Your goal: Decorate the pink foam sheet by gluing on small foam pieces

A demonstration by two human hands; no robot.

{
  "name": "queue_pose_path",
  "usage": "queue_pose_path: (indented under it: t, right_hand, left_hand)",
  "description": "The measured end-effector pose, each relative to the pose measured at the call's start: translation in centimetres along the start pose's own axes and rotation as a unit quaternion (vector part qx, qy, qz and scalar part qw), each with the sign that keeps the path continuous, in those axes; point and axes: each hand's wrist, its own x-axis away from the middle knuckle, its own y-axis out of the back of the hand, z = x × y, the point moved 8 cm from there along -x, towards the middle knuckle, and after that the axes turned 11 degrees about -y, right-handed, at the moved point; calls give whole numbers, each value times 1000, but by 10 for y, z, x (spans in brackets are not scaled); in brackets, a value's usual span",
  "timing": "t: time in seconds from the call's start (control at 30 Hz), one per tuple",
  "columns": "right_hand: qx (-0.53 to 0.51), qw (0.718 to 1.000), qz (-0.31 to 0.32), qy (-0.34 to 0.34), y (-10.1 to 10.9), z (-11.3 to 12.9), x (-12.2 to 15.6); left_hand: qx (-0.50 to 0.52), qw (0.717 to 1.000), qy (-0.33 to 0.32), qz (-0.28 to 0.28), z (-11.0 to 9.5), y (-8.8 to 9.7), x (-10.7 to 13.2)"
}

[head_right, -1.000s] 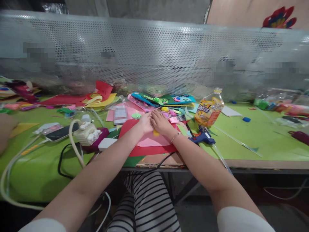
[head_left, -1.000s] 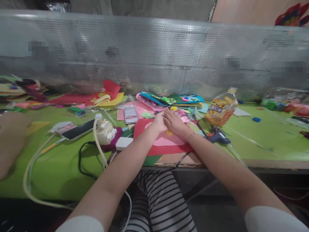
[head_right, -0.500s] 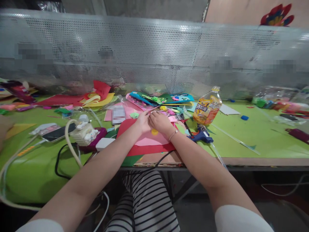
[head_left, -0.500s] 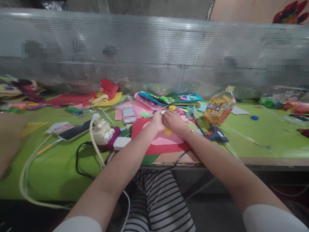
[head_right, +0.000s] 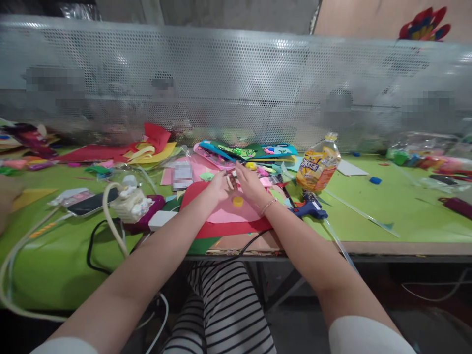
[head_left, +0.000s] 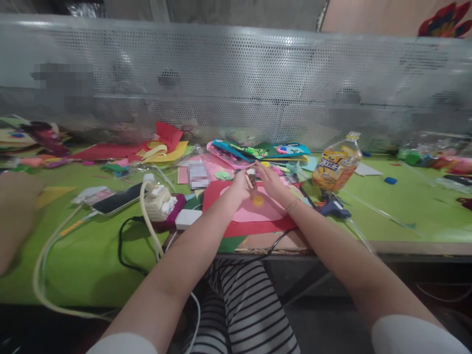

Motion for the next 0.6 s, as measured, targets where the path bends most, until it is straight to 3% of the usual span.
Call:
queue_pose_path:
  t: [0.1,0.27,0.6]
  right_hand:
    - [63,994,-33,-87,8,-29,-4]
    - [254,954,90,-128,-14,-50,8]
    - [287,940,132,-128,-22,-49,12]
  left_hand:
    - [-49,997,-51,-29,-11,10,-2]
    - [-62,997,-51,-23,-14,10,2]
    - [-19,999,-27,29,-12,-1,3]
